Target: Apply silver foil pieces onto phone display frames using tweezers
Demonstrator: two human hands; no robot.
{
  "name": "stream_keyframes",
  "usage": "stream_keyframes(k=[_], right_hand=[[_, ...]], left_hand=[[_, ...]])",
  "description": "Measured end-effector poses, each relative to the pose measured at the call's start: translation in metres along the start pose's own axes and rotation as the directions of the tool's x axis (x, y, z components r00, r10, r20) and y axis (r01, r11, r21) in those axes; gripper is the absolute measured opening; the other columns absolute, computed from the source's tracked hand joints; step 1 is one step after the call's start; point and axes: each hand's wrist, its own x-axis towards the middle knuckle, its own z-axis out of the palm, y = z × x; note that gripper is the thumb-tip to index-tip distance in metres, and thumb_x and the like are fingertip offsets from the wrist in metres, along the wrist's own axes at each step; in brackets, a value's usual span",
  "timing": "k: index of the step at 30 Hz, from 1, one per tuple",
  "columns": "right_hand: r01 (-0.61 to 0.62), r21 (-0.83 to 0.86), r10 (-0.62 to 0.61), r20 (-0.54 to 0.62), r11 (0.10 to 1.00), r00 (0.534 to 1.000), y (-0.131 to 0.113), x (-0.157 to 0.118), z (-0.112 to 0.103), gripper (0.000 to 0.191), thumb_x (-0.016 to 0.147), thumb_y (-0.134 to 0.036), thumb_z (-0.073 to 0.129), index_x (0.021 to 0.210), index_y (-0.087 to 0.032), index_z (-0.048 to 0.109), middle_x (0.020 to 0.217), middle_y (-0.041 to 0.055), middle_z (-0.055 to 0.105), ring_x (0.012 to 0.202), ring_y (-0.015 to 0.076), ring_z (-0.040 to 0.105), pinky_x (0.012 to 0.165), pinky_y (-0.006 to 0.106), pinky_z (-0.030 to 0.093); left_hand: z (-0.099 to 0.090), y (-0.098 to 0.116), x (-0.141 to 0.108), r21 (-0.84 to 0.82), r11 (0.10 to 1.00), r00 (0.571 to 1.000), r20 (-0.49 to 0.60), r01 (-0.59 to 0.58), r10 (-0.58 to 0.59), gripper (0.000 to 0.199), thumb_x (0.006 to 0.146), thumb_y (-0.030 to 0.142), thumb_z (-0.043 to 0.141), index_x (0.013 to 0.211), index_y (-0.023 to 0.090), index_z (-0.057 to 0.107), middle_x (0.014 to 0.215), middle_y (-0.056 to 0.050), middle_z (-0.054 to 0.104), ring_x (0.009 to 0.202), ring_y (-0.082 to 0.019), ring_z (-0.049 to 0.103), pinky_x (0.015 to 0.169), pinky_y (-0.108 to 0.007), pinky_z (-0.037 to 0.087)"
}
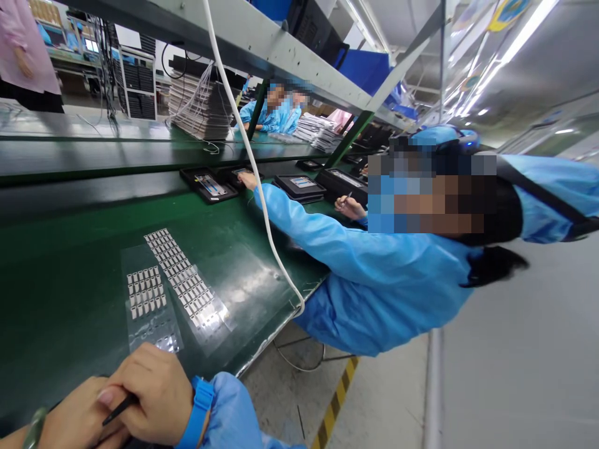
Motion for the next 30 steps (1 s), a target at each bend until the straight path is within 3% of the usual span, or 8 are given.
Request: stream_keyframes(k=[2, 6, 11, 15, 18, 22, 26, 30], right_hand=[[0.009, 0.008, -0.009, -0.02, 1.0, 1.0, -0.001, 0.001, -0.001, 0.027, 0.095, -0.035, 0.036, 0.081, -0.02, 0.054, 0.073, 0.0015, 0.065, 0.067, 0.0107, 0.057, 0.067, 0.024, 0.047], [0.003, 0.0, -0.003, -0.012, 1.0, 1.0, -0.001, 0.002, -0.001, 0.028, 0.095, -0.035, 0.035, 0.082, -0.02, 0.055, 0.073, 0.0019, 0.066, 0.067, 0.0109, 0.057, 0.067, 0.024, 0.046], [0.018, 0.017, -0.017, -0.057, 1.0, 0.998, -0.002, 0.003, -0.001, 0.028, 0.095, -0.035, 0.037, 0.081, -0.019, 0.056, 0.071, 0.0016, 0.065, 0.066, 0.0108, 0.056, 0.065, 0.023, 0.046], [0.015, 0.022, -0.014, -0.051, 1.0, 0.999, -0.002, 0.003, -0.002, 0.027, 0.095, -0.033, 0.038, 0.081, -0.019, 0.056, 0.072, 0.0016, 0.065, 0.067, 0.0108, 0.056, 0.066, 0.023, 0.046], [0.004, 0.015, -0.004, -0.026, 1.0, 1.0, -0.002, 0.003, -0.002, 0.028, 0.096, -0.034, 0.036, 0.082, -0.019, 0.055, 0.072, 0.0017, 0.065, 0.067, 0.011, 0.056, 0.067, 0.024, 0.046], [0.018, 0.006, -0.018, -0.046, 1.0, 0.999, -0.002, 0.003, -0.002, 0.027, 0.095, -0.034, 0.037, 0.082, -0.02, 0.056, 0.07, 0.0007, 0.065, 0.065, 0.0107, 0.055, 0.065, 0.023, 0.046], [-0.015, -0.007, 0.014, -0.164, 1.0, 0.986, -0.007, 0.002, -0.006, 0.022, 0.093, -0.03, 0.041, 0.084, -0.019, 0.058, 0.069, 0.0012, 0.063, 0.065, 0.0111, 0.055, 0.063, 0.024, 0.046], [-0.054, 0.032, 0.06, -0.262, 0.998, 0.963, -0.01, 0.002, -0.01, 0.018, 0.092, -0.027, 0.041, 0.092, -0.02, 0.058, 0.077, 0.003, 0.066, 0.074, 0.0118, 0.06, 0.069, 0.025, 0.049]], left_hand=[[0.0, 0.0, -0.001, -0.013, 1.0, 1.0, 0.016, -0.008, 0.009, 0.026, 0.083, 0.018, 0.029, 0.069, 0.021, 0.05, 0.055, -0.001, 0.062, 0.043, -0.013, 0.059, 0.04, -0.018, 0.043], [-0.009, 0.0, 0.001, -0.036, 0.999, 0.975, 0.224, 0.005, 0.003, 0.018, 0.08, 0.014, 0.038, 0.075, 0.021, 0.054, 0.069, -0.001, 0.067, 0.057, -0.014, 0.065, 0.052, -0.017, 0.049], [0.011, -0.002, -0.01, -0.042, 0.999, 1.0, 0.01, 0.022, -0.022, 0.014, 0.074, 0.016, 0.037, 0.071, 0.022, 0.05, 0.061, 0.001, 0.064, 0.045, -0.013, 0.059, 0.042, -0.017, 0.041], [0.032, -0.005, -0.023, -0.001, 0.998, 0.998, 0.017, 0.062, -0.062, 0.011, 0.077, 0.018, 0.04, 0.071, 0.022, 0.048, 0.059, 0.002, 0.061, 0.044, -0.012, 0.056, 0.042, -0.017, 0.04], [0.035, -0.006, -0.026, -0.002, 1.0, 1.0, -0.004, 0.024, -0.024, 0.018, 0.082, 0.02, 0.036, 0.069, 0.022, 0.047, 0.057, 0.002, 0.06, 0.043, -0.012, 0.055, 0.042, -0.017, 0.039], [0.021, -0.005, -0.017, -0.022, 1.0, 1.0, -0.025, -0.016, 0.015, 0.028, 0.089, 0.021, 0.027, 0.069, 0.022, 0.047, 0.055, 0.002, 0.059, 0.042, -0.012, 0.055, 0.041, -0.018, 0.039], [-0.006, 0.0, 0.003, -0.071, 0.997, 0.993, 0.114, 0.0, 0.008, 0.031, 0.094, 0.021, 0.026, 0.082, 0.02, 0.054, 0.068, 0.0, 0.066, 0.055, -0.012, 0.064, 0.052, -0.017, 0.048], [-0.018, 0.002, 0.013, -0.131, 0.991, 0.993, 0.113, -0.008, 0.023, 0.038, 0.098, 0.023, 0.02, 0.085, 0.02, 0.055, 0.072, -0.001, 0.069, 0.06, -0.012, 0.066, 0.055, -0.017, 0.05]])
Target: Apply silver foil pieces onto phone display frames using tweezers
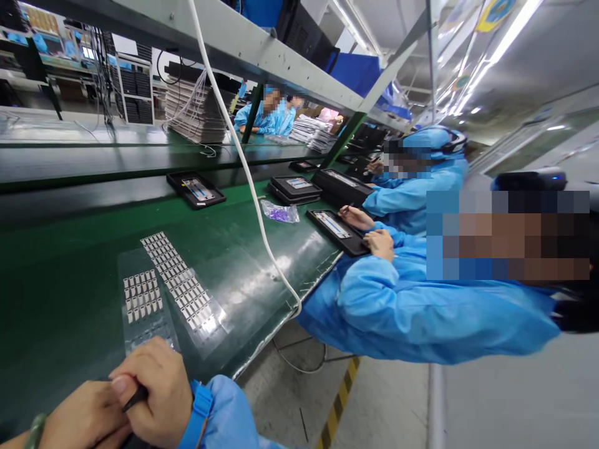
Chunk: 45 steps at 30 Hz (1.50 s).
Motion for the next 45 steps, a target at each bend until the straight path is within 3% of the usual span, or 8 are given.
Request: stream_keyframes(k=[6, 10, 14, 16, 19, 23, 27, 45], right_hand=[[0.04, 0.086, -0.044, 0.04, 0.996, 0.998, -0.006, 0.004, -0.001, 0.029, 0.093, -0.04, 0.039, 0.095, -0.02, 0.06, 0.088, 0.0061, 0.069, 0.08, 0.0129, 0.064, 0.073, 0.026, 0.051], [-0.097, 0.192, 0.133, -0.184, 0.977, 0.974, -0.004, 0.0, -0.004, 0.046, 0.091, -0.056, 0.036, 0.08, -0.021, 0.064, 0.082, 0.0067, 0.068, 0.073, 0.0155, 0.062, 0.061, 0.028, 0.049], [-0.402, 0.531, 0.628, -0.357, 0.746, 0.692, 0.012, 0.001, -0.016, 0.054, 0.094, -0.055, 0.025, 0.064, -0.019, 0.052, 0.061, 0.0003, 0.06, 0.038, 0.0064, 0.043, 0.034, 0.019, 0.031], [-0.417, 0.604, 0.704, -0.374, 0.679, 0.604, 0.022, 0.006, -0.027, 0.052, 0.092, -0.059, 0.03, 0.066, -0.019, 0.052, 0.064, -0.0005, 0.062, 0.04, 0.0065, 0.048, 0.037, 0.02, 0.037], [-0.472, 0.607, 0.738, -0.311, 0.639, 0.599, 0.035, 0.015, -0.045, 0.024, 0.082, -0.044, 0.062, 0.079, -0.02, 0.059, 0.082, 0.0004, 0.068, 0.058, 0.009, 0.062, 0.055, 0.024, 0.052], [-0.591, 0.526, 0.77, -0.226, 0.612, 0.597, 0.047, 0.028, -0.063, 0.028, 0.072, -0.036, 0.074, 0.09, -0.021, 0.061, 0.097, 0.0032, 0.069, 0.079, 0.0149, 0.069, 0.077, 0.034, 0.058], [-0.656, 0.466, 0.788, -0.169, 0.593, 0.592, 0.058, 0.044, -0.067, 0.032, 0.07, -0.043, 0.074, 0.083, -0.018, 0.059, 0.08, 0.0035, 0.07, 0.071, 0.0173, 0.069, 0.067, 0.033, 0.06], [-0.774, 0.253, 0.797, 0.02, 0.58, 0.604, 0.077, 0.055, -0.03, 0.035, 0.068, -0.045, 0.072, 0.082, -0.016, 0.059, 0.067, 0.0004, 0.065, 0.058, 0.014, 0.067, 0.046, 0.02, 0.056]], left_hand=[[0.009, -0.005, -0.005, -0.049, 0.999, 0.992, -0.125, 0.015, -0.021, 0.036, 0.097, 0.025, 0.02, 0.08, 0.021, 0.051, 0.065, 0.0, 0.064, 0.053, -0.012, 0.061, 0.049, -0.02, 0.044], [-0.002, -0.003, -0.002, -0.153, 0.986, 0.99, 0.131, 0.061, -0.041, 0.025, 0.094, 0.02, 0.028, 0.096, 0.023, 0.053, 0.08, 0.0, 0.066, 0.069, -0.015, 0.062, 0.06, -0.024, 0.045], [-0.015, -0.001, 0.001, -0.152, 0.982, 0.978, 0.196, 0.108, -0.077, 0.024, 0.092, 0.022, 0.034, 0.103, 0.024, 0.055, 0.077, 0.0, 0.063, 0.069, -0.015, 0.059, 0.06, -0.025, 0.043], [-0.018, 0.0, 0.001, -0.172, 0.978, 0.983, 0.157, 0.121, -0.094, 0.023, 0.092, 0.023, 0.034, 0.1, 0.023, 0.056, 0.074, 0.0, 0.062, 0.067, -0.014, 0.058, 0.06, -0.024, 0.042], [-0.019, -0.001, 0.002, -0.17, 0.977, 0.992, 0.022, 0.129, -0.127, 0.023, 0.093, 0.022, 0.036, 0.099, 0.021, 0.058, 0.072, -0.001, 0.061, 0.065, -0.013, 0.057, 0.058, -0.024, 0.042], [-0.02, -0.015, 0.009, 0.019, 0.963, 0.953, -0.146, 0.27, -0.265, 0.024, 0.093, 0.021, 0.039, 0.11, 0.018, 0.057, 0.098, -0.007, 0.064, 0.091, -0.017, 0.059, 0.079, -0.03, 0.048], [-0.013, -0.03, 0.02, 0.183, 0.946, 0.963, -0.087, 0.268, -0.256, 0.027, 0.094, 0.024, 0.041, 0.116, 0.017, 0.056, 0.124, -0.01, 0.057, 0.114, -0.022, 0.051, 0.095, -0.04, 0.043], [0.003, -0.023, 0.04, 0.343, 0.881, 0.933, 0.034, 0.325, -0.358, 0.031, 0.091, 0.027, 0.049, 0.119, 0.013, 0.053, 0.126, -0.012, 0.055, 0.104, -0.026, 0.051, 0.083, -0.042, 0.04]])
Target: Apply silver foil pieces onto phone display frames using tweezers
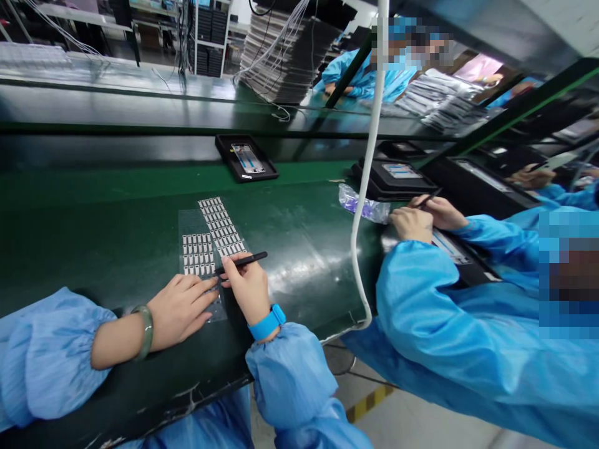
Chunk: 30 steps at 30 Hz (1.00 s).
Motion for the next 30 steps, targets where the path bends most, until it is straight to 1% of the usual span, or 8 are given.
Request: stream_keyframes(k=[5, 9, 15, 20, 23, 25, 28, 30], right_hand=[[-0.009, 0.057, 0.008, 0.003, 0.998, 1.0, -0.002, 0.003, 0.005, 0.033, 0.066, -0.041, 0.075, 0.081, -0.016, 0.06, 0.063, -0.0009, 0.064, 0.055, 0.0138, 0.067, 0.049, 0.021, 0.057], [-0.084, 0.19, 0.079, 0.031, 0.978, 0.996, -0.009, 0.005, 0.002, 0.032, 0.065, -0.037, 0.075, 0.083, -0.016, 0.061, 0.058, -0.0018, 0.064, 0.049, 0.012, 0.065, 0.048, 0.02, 0.056], [-0.22, 0.436, 0.185, 0.122, 0.873, 0.975, -0.019, 0.006, -0.018, 0.031, 0.06, -0.033, 0.079, 0.076, -0.016, 0.059, 0.057, -0.0028, 0.063, 0.044, 0.0063, 0.058, 0.043, 0.014, 0.05], [-0.188, 0.604, 0.205, 0.042, 0.774, 0.978, -0.019, 0.008, -0.031, 0.03, 0.059, -0.029, 0.081, 0.074, -0.018, 0.057, 0.064, -0.0024, 0.065, 0.049, 0.0046, 0.058, 0.045, 0.011, 0.05], [-0.113, 0.684, 0.213, -0.064, 0.721, 0.975, -0.02, 0.01, -0.036, 0.03, 0.059, -0.028, 0.081, 0.074, -0.019, 0.056, 0.067, -0.0035, 0.066, 0.051, 0.0036, 0.057, 0.047, 0.009, 0.051], [-0.062, 0.719, 0.223, -0.133, 0.692, 0.966, -0.021, 0.009, -0.038, 0.03, 0.059, -0.027, 0.08, 0.072, -0.02, 0.054, 0.067, -0.0046, 0.065, 0.052, 0.0029, 0.057, 0.048, 0.008, 0.05], [-0.045, 0.742, 0.238, -0.157, 0.669, 0.958, -0.024, 0.004, -0.041, 0.031, 0.059, -0.027, 0.081, 0.073, -0.019, 0.055, 0.065, -0.0036, 0.065, 0.05, 0.0029, 0.056, 0.047, 0.008, 0.049], [-0.058, 0.747, 0.241, -0.139, 0.662, 0.961, -0.026, 0.0, -0.041, 0.032, 0.058, -0.027, 0.082, 0.074, -0.018, 0.056, 0.065, -0.002, 0.066, 0.05, 0.0037, 0.057, 0.046, 0.009, 0.049]], left_hand=[[-0.001, 0.001, 0.0, 0.002, 1.0, 1.0, 0.017, 0.012, -0.012, 0.033, 0.091, 0.028, 0.05, 0.12, 0.013, 0.053, 0.126, -0.012, 0.054, 0.104, -0.027, 0.051, 0.084, -0.042, 0.04], [-0.002, 0.001, 0.001, 0.002, 1.0, 0.999, 0.023, 0.028, -0.028, 0.037, 0.09, 0.03, 0.05, 0.123, 0.012, 0.051, 0.128, -0.012, 0.053, 0.103, -0.027, 0.05, 0.084, -0.042, 0.04], [-0.001, 0.001, 0.0, -0.006, 1.0, 1.0, 0.01, 0.024, -0.024, 0.035, 0.09, 0.028, 0.05, 0.121, 0.012, 0.053, 0.131, -0.012, 0.052, 0.099, -0.027, 0.05, 0.081, -0.042, 0.041], [-0.021, 0.002, 0.008, -0.031, 0.999, 0.999, -0.047, 0.008, -0.009, 0.028, 0.093, 0.031, 0.046, 0.113, 0.015, 0.058, 0.128, -0.01, 0.055, 0.099, -0.023, 0.052, 0.082, -0.037, 0.043], [-0.038, -0.015, 0.038, -0.009, 0.996, 0.989, -0.115, 0.091, -0.091, 0.03, 0.096, 0.033, 0.039, 0.112, 0.016, 0.058, 0.123, -0.009, 0.056, 0.104, -0.023, 0.05, 0.085, -0.039, 0.043], [-0.043, -0.04, 0.073, 0.024, 0.983, 0.973, -0.152, 0.181, -0.175, 0.031, 0.096, 0.034, 0.04, 0.115, 0.015, 0.057, 0.122, -0.01, 0.055, 0.111, -0.026, 0.048, 0.09, -0.043, 0.042], [-0.036, -0.09, 0.138, 0.073, 0.952, 0.946, -0.155, 0.299, -0.285, 0.027, 0.093, 0.029, 0.05, 0.114, 0.013, 0.057, 0.118, -0.01, 0.057, 0.111, -0.024, 0.051, 0.092, -0.041, 0.045], [-0.025, -0.122, 0.178, 0.116, 0.924, 0.926, -0.155, 0.363, -0.344, 0.031, 0.092, 0.033, 0.055, 0.118, 0.016, 0.054, 0.119, -0.009, 0.056, 0.105, -0.022, 0.056, 0.089, -0.043, 0.049]])
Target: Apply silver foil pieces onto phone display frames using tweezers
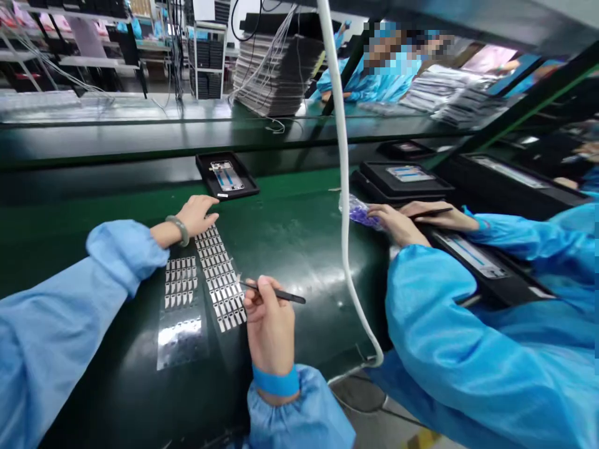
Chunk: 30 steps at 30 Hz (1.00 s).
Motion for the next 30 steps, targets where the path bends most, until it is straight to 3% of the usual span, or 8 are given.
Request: stream_keyframes(k=[3, 7, 13, 17, 21, 24, 26, 30], right_hand=[[-0.056, -0.012, 0.056, 0.017, 0.998, 0.998, -0.002, -0.005, -0.001, 0.031, 0.06, -0.028, 0.083, 0.074, -0.018, 0.058, 0.065, -0.0015, 0.067, 0.05, 0.0043, 0.057, 0.047, 0.011, 0.05], [-0.076, -0.023, 0.076, 0.011, 0.997, 0.997, -0.003, -0.007, -0.004, 0.032, 0.059, -0.029, 0.084, 0.077, -0.017, 0.06, 0.067, -0.0019, 0.067, 0.051, 0.0047, 0.057, 0.048, 0.012, 0.05], [-0.113, -0.044, 0.111, -0.052, 0.993, 0.992, -0.005, -0.004, -0.004, 0.038, 0.052, -0.029, 0.087, 0.078, -0.016, 0.062, 0.069, -0.0002, 0.067, 0.053, 0.0058, 0.057, 0.047, 0.013, 0.051], [-0.102, -0.086, 0.098, -0.05, 0.991, 0.994, -0.004, -0.001, -0.002, 0.036, 0.049, -0.029, 0.087, 0.072, -0.016, 0.063, 0.066, -0.0003, 0.066, 0.053, 0.0063, 0.056, 0.046, 0.012, 0.05], [-0.113, -0.136, 0.109, -0.032, 0.984, 0.993, 0.002, 0.004, -0.002, 0.031, 0.049, -0.027, 0.086, 0.062, -0.016, 0.06, 0.067, 0.0003, 0.065, 0.054, 0.0065, 0.057, 0.047, 0.014, 0.051], [-0.059, -0.193, 0.063, 0.017, 0.979, 0.998, 0.007, 0.011, -0.003, 0.036, 0.051, -0.029, 0.085, 0.049, -0.015, 0.051, 0.071, 0.0015, 0.066, 0.054, 0.0067, 0.057, 0.048, 0.016, 0.052], [-0.05, -0.232, 0.065, 0.059, 0.971, 0.996, 0.009, 0.015, -0.004, 0.031, 0.052, -0.032, 0.085, 0.057, -0.017, 0.059, 0.07, 0.0012, 0.065, 0.054, 0.007, 0.058, 0.044, 0.014, 0.05], [0.004, -0.292, 0.02, 0.079, 0.957, 0.997, 0.012, 0.018, 0.0, 0.036, 0.049, -0.038, 0.086, 0.072, -0.02, 0.066, 0.076, 0.0016, 0.069, 0.061, 0.0094, 0.063, 0.054, 0.017, 0.056]], left_hand=[[0.025, -0.015, 0.046, 0.091, 0.995, 0.999, 0.01, 0.045, -0.047, 0.033, 0.091, 0.034, 0.055, 0.119, 0.016, 0.053, 0.12, -0.009, 0.055, 0.102, -0.021, 0.058, 0.086, -0.042, 0.051], [0.038, -0.027, 0.066, 0.193, 0.98, 0.998, 0.049, 0.037, -0.047, 0.033, 0.091, 0.034, 0.055, 0.118, 0.016, 0.053, 0.119, -0.009, 0.056, 0.102, -0.021, 0.058, 0.086, -0.042, 0.051], [0.008, -0.08, 0.047, 0.275, 0.961, 0.995, 0.091, 0.021, -0.048, 0.033, 0.091, 0.034, 0.055, 0.118, 0.015, 0.053, 0.118, -0.009, 0.056, 0.102, -0.021, 0.058, 0.086, -0.042, 0.051], [-0.029, -0.125, -0.013, 0.279, 0.959, 0.993, 0.09, 0.052, -0.08, 0.032, 0.091, 0.033, 0.056, 0.117, 0.015, 0.055, 0.12, -0.009, 0.056, 0.107, -0.023, 0.056, 0.091, -0.045, 0.048], [-0.062, -0.142, -0.112, 0.232, 0.971, 0.99, 0.106, 0.062, -0.089, 0.019, 0.091, 0.03, 0.055, 0.106, 0.019, 0.06, 0.121, -0.006, 0.058, 0.116, -0.024, 0.052, 0.105, -0.056, 0.031], [-0.081, -0.135, -0.191, 0.185, 0.981, 0.989, 0.124, 0.062, -0.086, 0.014, 0.09, 0.028, 0.055, 0.099, 0.019, 0.061, 0.129, -0.008, 0.054, 0.119, -0.025, 0.05, 0.103, -0.05, 0.036], [-0.091, -0.122, -0.239, 0.152, 0.987, 0.987, 0.141, 0.052, -0.074, 0.013, 0.09, 0.027, 0.054, 0.097, 0.019, 0.062, 0.133, -0.009, 0.051, 0.125, -0.026, 0.045, 0.104, -0.049, 0.036], [-0.101, -0.075, -0.314, 0.014, 1.0, 0.987, 0.158, -0.025, 0.022, 0.009, 0.088, 0.025, 0.057, 0.094, 0.023, 0.063, 0.135, -0.004, 0.051, 0.134, -0.026, 0.034, 0.113, -0.053, 0.018]])
